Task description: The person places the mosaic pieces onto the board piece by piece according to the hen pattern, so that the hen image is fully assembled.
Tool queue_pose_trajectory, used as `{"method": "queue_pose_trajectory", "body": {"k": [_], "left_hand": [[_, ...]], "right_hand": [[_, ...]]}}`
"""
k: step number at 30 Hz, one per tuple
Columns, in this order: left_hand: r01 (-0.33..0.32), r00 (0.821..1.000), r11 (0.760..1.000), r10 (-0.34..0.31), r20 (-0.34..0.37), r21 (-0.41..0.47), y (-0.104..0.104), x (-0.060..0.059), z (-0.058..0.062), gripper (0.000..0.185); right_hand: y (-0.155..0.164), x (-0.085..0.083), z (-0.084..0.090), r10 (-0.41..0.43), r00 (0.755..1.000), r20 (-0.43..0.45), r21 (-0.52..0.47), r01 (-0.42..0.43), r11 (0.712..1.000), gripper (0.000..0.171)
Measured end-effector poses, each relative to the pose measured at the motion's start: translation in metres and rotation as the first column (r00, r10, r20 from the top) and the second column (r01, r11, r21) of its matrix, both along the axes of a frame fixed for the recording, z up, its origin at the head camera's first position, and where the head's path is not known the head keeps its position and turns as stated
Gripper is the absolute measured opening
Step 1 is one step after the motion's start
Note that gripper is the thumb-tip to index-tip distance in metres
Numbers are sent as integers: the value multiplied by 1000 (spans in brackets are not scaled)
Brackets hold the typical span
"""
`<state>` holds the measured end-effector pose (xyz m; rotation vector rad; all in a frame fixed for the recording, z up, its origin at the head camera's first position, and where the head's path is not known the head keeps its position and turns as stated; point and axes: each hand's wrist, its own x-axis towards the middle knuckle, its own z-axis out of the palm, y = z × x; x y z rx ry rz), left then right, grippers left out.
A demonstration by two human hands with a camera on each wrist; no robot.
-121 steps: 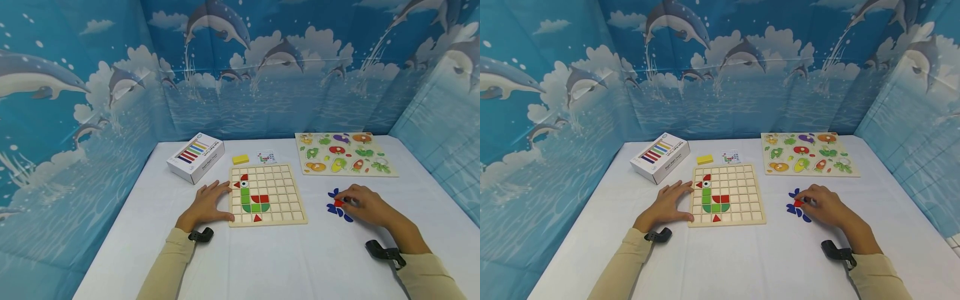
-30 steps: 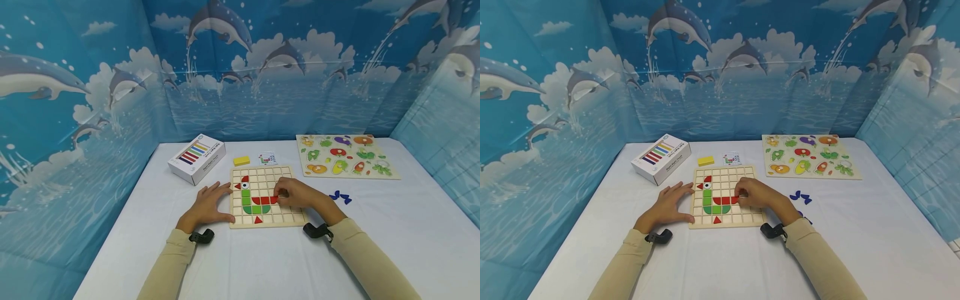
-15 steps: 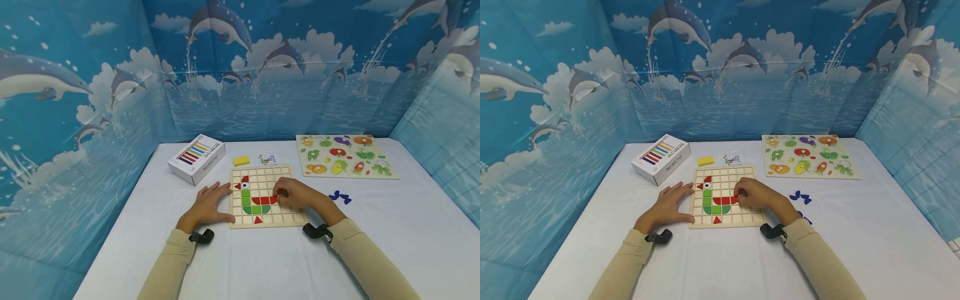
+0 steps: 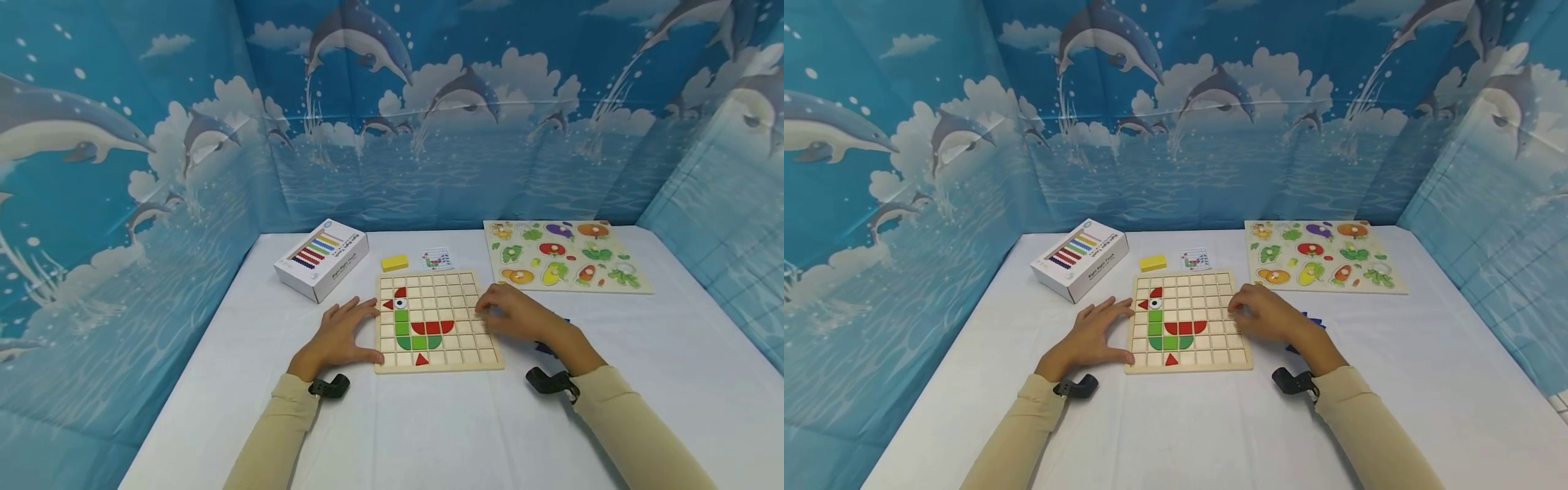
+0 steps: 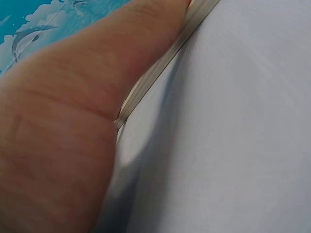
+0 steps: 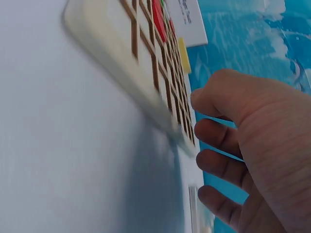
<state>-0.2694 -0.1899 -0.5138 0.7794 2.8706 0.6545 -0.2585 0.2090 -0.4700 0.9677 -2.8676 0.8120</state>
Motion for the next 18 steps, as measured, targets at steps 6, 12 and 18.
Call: {"method": "queue_pose_trajectory", "body": {"k": [6,12,18], "left_hand": [[3,1000,1000,-3,-4,5,0,1,2,96],[7,1000,1000,-7,7,12,1,2,3,95],[11,1000,1000,-11,-5,18,0,1,1,96]], "right_hand": [[41,2,3,-87,996,14,53,86,995,18],[77,8,7,-224,974,24,117,220,968,19],[97,17,2,-303,952,50,141,294,945,20]]}}
